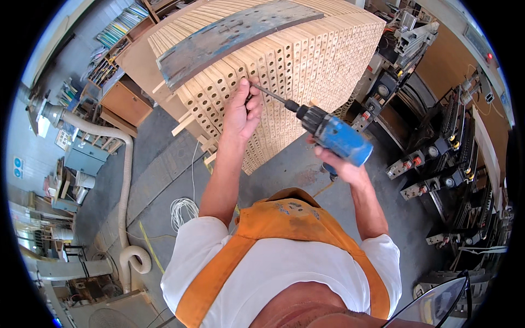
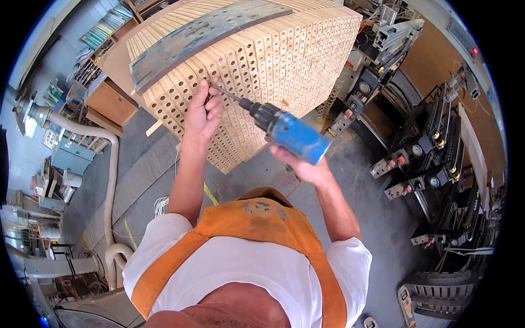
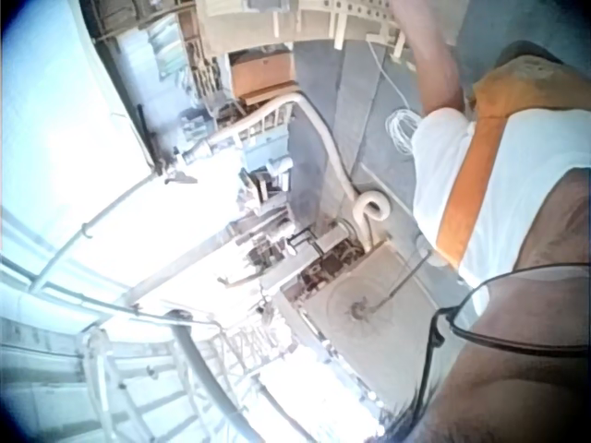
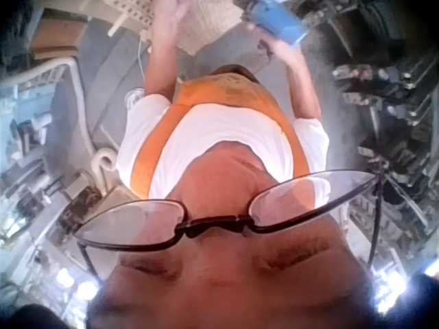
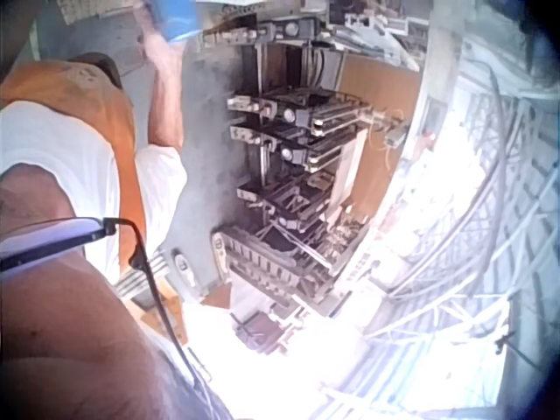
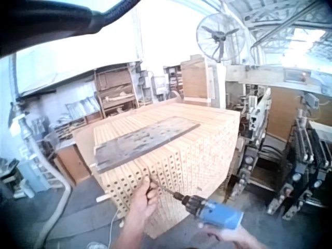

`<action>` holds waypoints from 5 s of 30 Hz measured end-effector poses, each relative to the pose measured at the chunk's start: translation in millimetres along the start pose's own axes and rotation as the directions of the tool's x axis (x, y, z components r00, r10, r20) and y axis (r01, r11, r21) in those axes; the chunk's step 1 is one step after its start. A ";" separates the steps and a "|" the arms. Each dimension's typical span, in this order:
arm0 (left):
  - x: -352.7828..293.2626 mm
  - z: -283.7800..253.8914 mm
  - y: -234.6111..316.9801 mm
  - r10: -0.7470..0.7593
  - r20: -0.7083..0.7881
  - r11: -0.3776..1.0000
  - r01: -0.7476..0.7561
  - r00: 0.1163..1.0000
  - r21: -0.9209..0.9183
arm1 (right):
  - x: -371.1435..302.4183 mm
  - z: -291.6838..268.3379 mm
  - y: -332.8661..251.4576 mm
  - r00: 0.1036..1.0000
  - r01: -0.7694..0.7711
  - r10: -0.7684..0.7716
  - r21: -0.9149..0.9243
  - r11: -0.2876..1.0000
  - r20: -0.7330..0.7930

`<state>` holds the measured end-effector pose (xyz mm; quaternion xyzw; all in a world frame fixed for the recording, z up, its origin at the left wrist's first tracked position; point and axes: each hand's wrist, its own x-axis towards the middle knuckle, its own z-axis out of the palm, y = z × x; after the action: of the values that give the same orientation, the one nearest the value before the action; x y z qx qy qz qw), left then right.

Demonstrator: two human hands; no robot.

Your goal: The person uses a blue pneumatic drill to create holes in a large, curved wooden panel with a grid of pre-marked spots. The operator holds the drill with both hands, systematically moving from one spot to the next to drill through the wood.

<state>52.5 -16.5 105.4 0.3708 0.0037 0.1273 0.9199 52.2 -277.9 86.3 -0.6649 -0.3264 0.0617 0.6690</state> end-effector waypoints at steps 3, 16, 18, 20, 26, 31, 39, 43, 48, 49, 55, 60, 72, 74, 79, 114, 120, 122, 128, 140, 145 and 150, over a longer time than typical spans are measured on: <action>-1.9 -0.6 -2.8 -0.101 0.088 0.990 0.091 0.991 0.108 | 1.5 -20.7 2.9 0.983 -0.180 0.168 0.237 0.955 0.071; 24.5 16.9 -4.3 0.016 0.112 0.999 -0.013 0.994 -0.031 | 26.0 15.7 3.8 0.995 -0.078 0.082 0.060 0.995 -0.065; 23.3 14.2 -6.1 0.003 0.131 0.999 0.003 0.991 -0.046 | 32.9 17.7 -0.4 0.984 -0.162 0.168 0.104 0.981 -0.051; 21.7 12.9 -9.4 -0.039 0.063 0.999 0.039 0.997 0.015 | 37.0 13.9 -0.9 0.990 -0.127 0.131 0.089 0.988 -0.043; 3.9 -41.8 -84.3 -0.569 0.061 0.822 0.570 0.820 -0.005 | 34.5 17.7 -10.6 0.996 -0.083 0.071 -0.236 0.968 -0.058; -18.6 -56.4 -143.9 -0.596 -0.229 0.802 0.558 0.769 -0.214 | 37.4 17.1 -11.4 0.998 0.062 -0.065 -0.320 0.945 0.003; -50.0 -73.1 -145.6 -0.709 -0.057 0.705 0.705 0.703 -0.072 | 39.8 19.9 -9.0 0.994 -0.092 0.076 -0.233 0.968 -0.073; -43.3 -48.6 -122.4 -0.662 -0.026 0.748 0.663 0.749 0.022 | 40.6 15.0 -7.4 1.000 0.004 -0.003 -0.278 0.961 0.002; -26.8 -28.6 -88.7 -0.478 0.020 0.851 0.457 0.878 0.258 | 41.8 18.3 -1.0 0.996 -0.090 0.091 0.015 0.996 -0.024; -21.5 -18.8 -77.0 -0.379 0.001 0.882 0.361 0.926 0.303 | 40.2 19.0 -2.9 0.997 -0.066 0.066 -0.003 0.998 -0.038; 12.3 -10.3 -21.7 -0.128 -0.010 0.983 0.128 0.992 0.134 | 30.2 11.0 4.9 0.978 0.210 -0.203 -0.317 0.925 0.056; 10.5 -8.9 -27.1 -0.074 0.062 0.985 0.083 0.995 -0.149 | 6.1 -4.9 3.7 0.999 -0.041 0.041 -0.035 0.999 -0.007; 26.6 -7.9 -40.5 -0.119 0.075 0.975 0.103 0.990 0.196 | -11.3 -33.1 33.0 0.990 -0.144 0.142 -0.211 0.967 -0.020; 27.7 -3.6 -40.3 -0.111 0.082 0.990 0.103 0.990 0.095 | -7.7 -25.5 34.7 0.991 -0.131 0.130 -0.105 0.986 -0.021; 33.3 6.3 -32.1 -0.062 0.101 0.997 0.066 0.993 -0.034 | 11.7 -0.1 27.0 0.987 -0.133 0.145 0.153 0.979 -0.074; 5.3 -11.4 -37.5 0.003 -0.092 0.953 0.025 0.996 0.301 | 22.9 -3.5 7.2 0.999 0.035 -0.037 -0.406 0.913 0.002; 10.1 -7.3 -28.9 -0.043 -0.065 0.998 0.046 0.997 0.049 | 15.8 -7.9 21.4 0.997 -0.037 0.026 -0.146 0.989 -0.074; 14.1 3.6 -29.7 -0.025 -0.038 0.999 0.026 0.999 0.044 | 19.7 -6.1 5.6 0.990 -0.140 0.136 -0.243 0.960 -0.036; 31.7 17.5 -26.6 0.041 -0.130 0.999 -0.040 0.991 0.012 | 29.8 6.0 6.1 1.000 0.008 -0.011 -0.318 0.948 -0.005; 27.3 15.6 -21.9 -0.010 -0.100 0.994 0.021 0.995 0.109 | 3.3 17.1 -3.4 0.950 -0.273 0.305 0.288 0.918 -0.072; 8.7 -5.4 -5.8 -0.107 0.154 0.976 0.074 0.982 0.203 | 1.5 -18.6 6.7 0.973 -0.229 0.222 0.287 0.930 0.058; 5.9 1.0 12.6 -0.150 0.198 0.774 -0.010 0.969 0.634 | -0.9 -45.5 11.7 0.972 -0.224 0.191 0.289 0.931 0.135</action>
<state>55.3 -7.0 115.2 0.6690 -0.0499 0.0390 0.7405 79.2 -315.7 79.5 -0.5814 -0.2757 0.2160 0.7344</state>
